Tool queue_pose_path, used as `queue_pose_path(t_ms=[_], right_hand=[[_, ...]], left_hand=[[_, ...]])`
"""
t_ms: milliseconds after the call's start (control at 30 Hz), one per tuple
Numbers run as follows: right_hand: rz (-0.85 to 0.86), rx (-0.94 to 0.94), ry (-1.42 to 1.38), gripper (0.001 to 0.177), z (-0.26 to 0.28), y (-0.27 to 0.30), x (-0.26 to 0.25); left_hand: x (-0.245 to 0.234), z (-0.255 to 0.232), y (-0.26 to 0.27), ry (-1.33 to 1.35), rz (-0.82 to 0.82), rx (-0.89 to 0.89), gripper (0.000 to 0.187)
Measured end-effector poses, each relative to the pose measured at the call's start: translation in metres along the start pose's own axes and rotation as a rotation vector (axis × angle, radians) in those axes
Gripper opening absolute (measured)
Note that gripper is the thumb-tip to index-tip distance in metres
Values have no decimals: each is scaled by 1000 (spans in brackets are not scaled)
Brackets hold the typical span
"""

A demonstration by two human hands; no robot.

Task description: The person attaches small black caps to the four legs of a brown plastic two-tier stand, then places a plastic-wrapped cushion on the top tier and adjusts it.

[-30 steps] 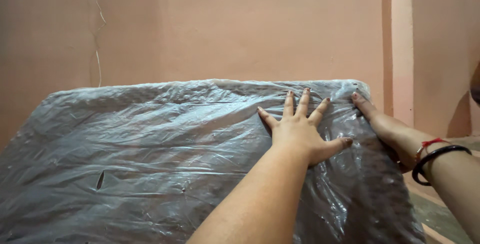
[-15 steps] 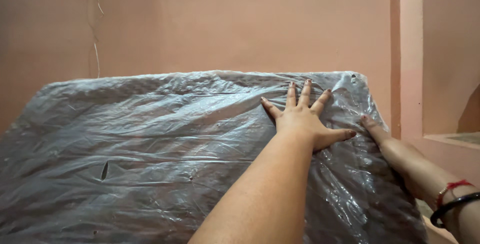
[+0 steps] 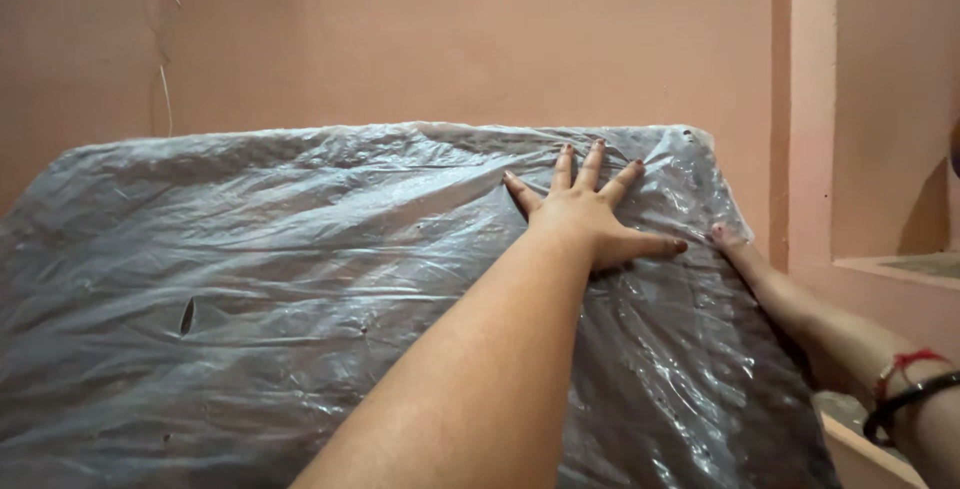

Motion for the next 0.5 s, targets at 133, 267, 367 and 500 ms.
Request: queue_pose_path(t_ms=[133,267,367,500], right_hand=[[33,-26,-71,119,-15,17,9],[20,-26,-91,110,-37,35,10],[57,-5,-135,97,-54,48,16],[-11,4,-287,83,-82,53,17]], left_hand=[[-3,2,0,11,-29,-9,109],[1,-1,0,19,-41,-9,109],[0,2,0,8,-52,-15,110],[0,1,0,1,-59,-11,114]])
Point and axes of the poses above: each hand's wrist, its own y-axis away from the middle knuckle, its own x-axis out of the palm, z = x × y, the point moved 10 cm from there along -y, towards the middle knuckle, and after that the axes turned 10 degrees about -x, right-handed, at the moved point
